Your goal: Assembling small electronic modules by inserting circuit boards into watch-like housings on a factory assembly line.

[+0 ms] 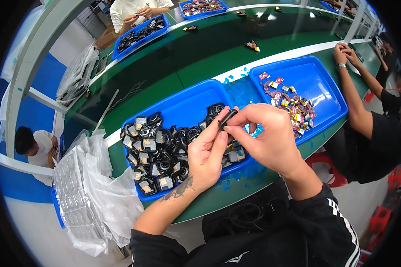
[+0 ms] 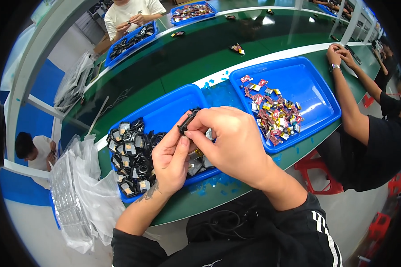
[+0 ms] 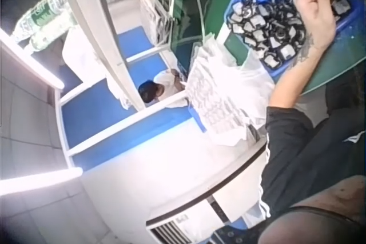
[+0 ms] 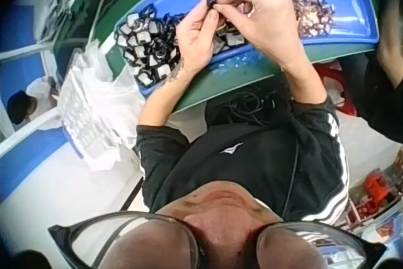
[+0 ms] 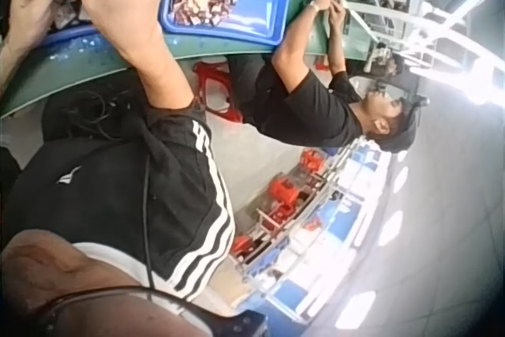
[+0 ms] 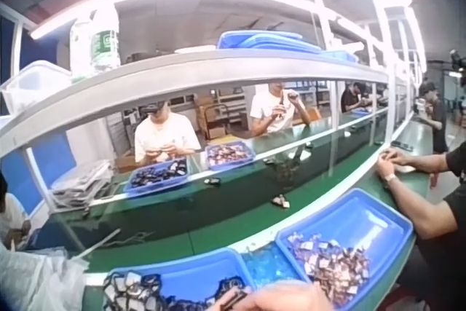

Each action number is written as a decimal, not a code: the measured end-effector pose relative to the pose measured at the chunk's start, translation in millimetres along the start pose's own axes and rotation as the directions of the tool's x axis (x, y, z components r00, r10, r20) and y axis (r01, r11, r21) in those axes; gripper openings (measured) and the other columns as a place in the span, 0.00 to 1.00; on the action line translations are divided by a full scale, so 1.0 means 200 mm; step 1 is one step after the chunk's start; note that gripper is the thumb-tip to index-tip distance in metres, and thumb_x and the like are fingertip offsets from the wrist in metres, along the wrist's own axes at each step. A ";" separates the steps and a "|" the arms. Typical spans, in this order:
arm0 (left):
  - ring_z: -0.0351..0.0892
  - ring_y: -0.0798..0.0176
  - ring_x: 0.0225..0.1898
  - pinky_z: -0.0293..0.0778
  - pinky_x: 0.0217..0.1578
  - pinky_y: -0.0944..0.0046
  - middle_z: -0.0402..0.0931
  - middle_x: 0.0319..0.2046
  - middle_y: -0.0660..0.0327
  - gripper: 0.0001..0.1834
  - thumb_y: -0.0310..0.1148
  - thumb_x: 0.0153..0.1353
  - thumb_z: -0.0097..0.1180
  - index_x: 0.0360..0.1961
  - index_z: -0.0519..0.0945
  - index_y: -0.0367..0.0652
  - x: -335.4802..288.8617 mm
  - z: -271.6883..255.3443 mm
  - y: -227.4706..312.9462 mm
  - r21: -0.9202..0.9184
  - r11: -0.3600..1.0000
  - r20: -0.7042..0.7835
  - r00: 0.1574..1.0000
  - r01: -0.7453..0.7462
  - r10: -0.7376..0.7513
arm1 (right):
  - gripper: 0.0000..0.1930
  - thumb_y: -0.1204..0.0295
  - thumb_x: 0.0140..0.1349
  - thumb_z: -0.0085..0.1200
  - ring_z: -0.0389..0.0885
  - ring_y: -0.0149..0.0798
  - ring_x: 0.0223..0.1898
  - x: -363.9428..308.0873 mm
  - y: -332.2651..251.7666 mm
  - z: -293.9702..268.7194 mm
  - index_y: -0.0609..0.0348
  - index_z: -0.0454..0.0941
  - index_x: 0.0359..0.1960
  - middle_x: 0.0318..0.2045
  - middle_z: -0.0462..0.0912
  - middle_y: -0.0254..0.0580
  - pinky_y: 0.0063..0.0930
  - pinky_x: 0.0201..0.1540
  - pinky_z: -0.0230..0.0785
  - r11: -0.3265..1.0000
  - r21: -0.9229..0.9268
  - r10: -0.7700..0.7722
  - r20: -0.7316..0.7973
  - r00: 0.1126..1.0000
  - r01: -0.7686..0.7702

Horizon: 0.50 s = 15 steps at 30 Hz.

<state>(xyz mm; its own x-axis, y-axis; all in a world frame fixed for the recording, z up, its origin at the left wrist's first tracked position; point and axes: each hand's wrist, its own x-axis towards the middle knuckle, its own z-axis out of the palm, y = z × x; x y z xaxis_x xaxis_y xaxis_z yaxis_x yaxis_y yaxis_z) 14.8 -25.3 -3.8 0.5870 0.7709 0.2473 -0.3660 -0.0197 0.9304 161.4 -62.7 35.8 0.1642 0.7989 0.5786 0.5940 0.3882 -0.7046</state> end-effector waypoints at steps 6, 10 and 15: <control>0.70 0.61 0.60 0.67 0.61 0.62 0.67 0.62 0.49 0.23 0.26 0.72 0.40 0.66 0.60 0.29 0.00 -0.01 0.01 -0.057 0.998 -0.025 0.999 0.019 -0.020 | 0.13 0.76 0.43 0.67 0.69 0.39 0.20 0.01 -0.01 -0.01 0.59 0.70 0.19 0.17 0.70 0.37 0.33 0.25 0.63 0.980 -0.197 -0.039 -0.010 0.999 0.036; 0.73 0.58 0.58 0.71 0.57 0.61 0.68 0.60 0.46 0.26 0.26 0.70 0.44 0.67 0.57 0.33 0.00 0.04 0.08 -0.185 0.980 -0.037 0.996 0.074 -0.082 | 0.15 0.76 0.49 0.68 0.69 0.25 0.27 -0.05 0.10 -0.03 0.59 0.70 0.28 0.25 0.71 0.30 0.21 0.31 0.66 0.875 0.459 0.175 -0.011 0.985 -0.150; 0.74 0.57 0.56 0.69 0.57 0.60 0.72 0.56 0.44 0.30 0.25 0.70 0.43 0.70 0.49 0.39 0.01 0.03 0.06 -0.192 0.979 -0.141 0.989 -0.070 0.043 | 0.16 0.80 0.52 0.65 0.81 0.28 0.40 -0.16 0.03 -0.04 0.64 0.76 0.42 0.36 0.81 0.38 0.22 0.40 0.77 0.744 0.501 0.392 0.207 0.896 -0.441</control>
<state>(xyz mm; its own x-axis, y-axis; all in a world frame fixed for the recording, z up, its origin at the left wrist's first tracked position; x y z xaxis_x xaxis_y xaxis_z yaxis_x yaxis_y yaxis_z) 16.3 -28.1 10.0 0.4628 0.8516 0.2462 -0.5378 0.0489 0.8417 166.1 -89.6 15.3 0.2170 0.9634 0.1575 -0.0248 0.1667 -0.9857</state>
